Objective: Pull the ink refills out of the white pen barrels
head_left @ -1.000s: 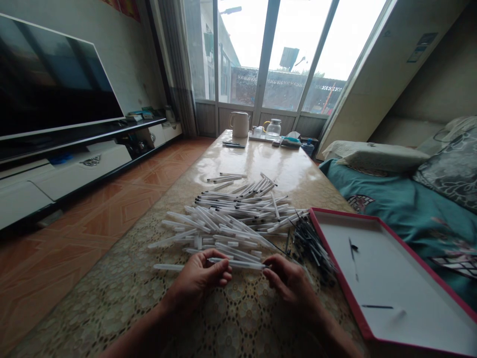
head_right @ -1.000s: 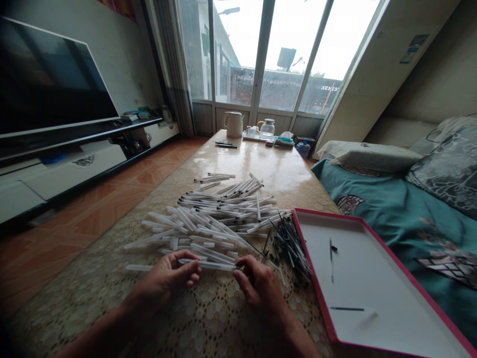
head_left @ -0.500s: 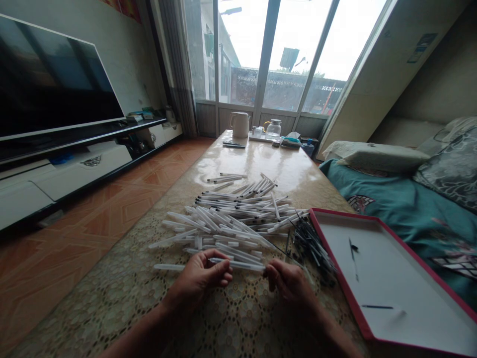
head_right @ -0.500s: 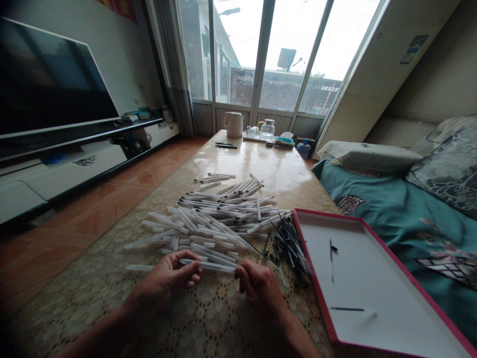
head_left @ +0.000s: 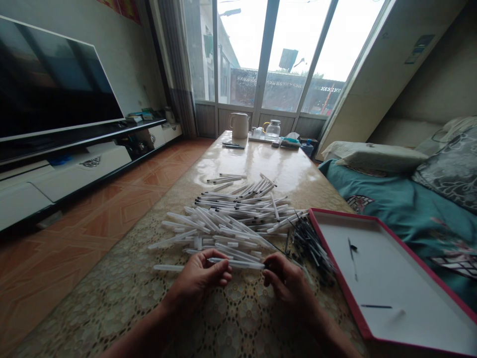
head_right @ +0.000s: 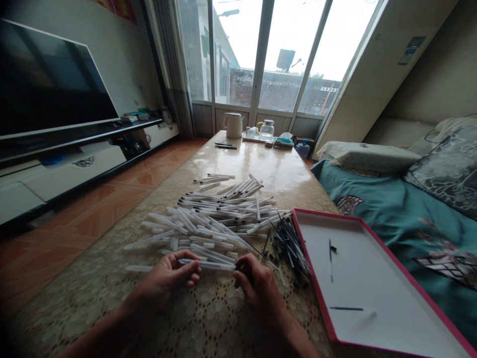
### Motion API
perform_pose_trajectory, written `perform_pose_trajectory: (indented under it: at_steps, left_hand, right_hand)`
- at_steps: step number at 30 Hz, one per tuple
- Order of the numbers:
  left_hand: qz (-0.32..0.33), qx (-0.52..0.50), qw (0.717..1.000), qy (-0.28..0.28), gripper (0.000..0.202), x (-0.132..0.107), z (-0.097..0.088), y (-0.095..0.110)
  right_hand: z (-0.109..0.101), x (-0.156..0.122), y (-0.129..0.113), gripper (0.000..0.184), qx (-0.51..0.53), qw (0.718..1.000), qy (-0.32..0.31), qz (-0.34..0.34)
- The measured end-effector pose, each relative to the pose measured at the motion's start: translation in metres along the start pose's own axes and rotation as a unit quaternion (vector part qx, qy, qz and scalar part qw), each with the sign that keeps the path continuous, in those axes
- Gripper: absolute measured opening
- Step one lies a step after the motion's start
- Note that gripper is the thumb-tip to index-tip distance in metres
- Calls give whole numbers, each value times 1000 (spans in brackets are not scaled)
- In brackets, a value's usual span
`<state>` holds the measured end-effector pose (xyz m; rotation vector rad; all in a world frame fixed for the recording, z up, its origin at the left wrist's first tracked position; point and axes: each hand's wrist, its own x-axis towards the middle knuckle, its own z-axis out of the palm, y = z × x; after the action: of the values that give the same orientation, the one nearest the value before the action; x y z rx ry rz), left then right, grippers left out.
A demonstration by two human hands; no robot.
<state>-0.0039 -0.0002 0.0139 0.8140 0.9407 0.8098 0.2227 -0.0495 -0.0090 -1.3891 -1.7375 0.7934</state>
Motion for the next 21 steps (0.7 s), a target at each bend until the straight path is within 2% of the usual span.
perform_pose_trajectory:
  at_steps: [2, 4, 7, 12, 16, 19, 21]
  left_hand:
    - [2, 1, 1000, -1, 41, 0, 0, 0]
    - [6, 2, 1000, -5, 41, 1, -1, -1]
    - [8, 2, 1000, -9, 39, 2, -2, -3]
    - [16, 21, 1000, -2, 38, 2, -2, -3]
    - [17, 21, 1000, -2, 37, 1, -3, 0]
    - [43, -7, 999, 23, 38, 2, -8, 6]
    - [65, -23, 996, 50, 39, 2, -12, 10]
  right_hand:
    - [1, 1, -1, 25, 22, 1000, -8, 11]
    - [0, 1, -1, 24, 14, 1000, -15, -3]
    - [-3, 1, -3, 32, -14, 1000, -6, -27]
    - [-2, -1, -5, 23, 38, 999, -5, 18]
    - [-3, 0, -6, 26, 74, 997, -2, 35]
    - [-14, 1, -6, 27, 72, 995, 45, 56]
    - [-27, 1, -5, 27, 55, 989, 122, 69]
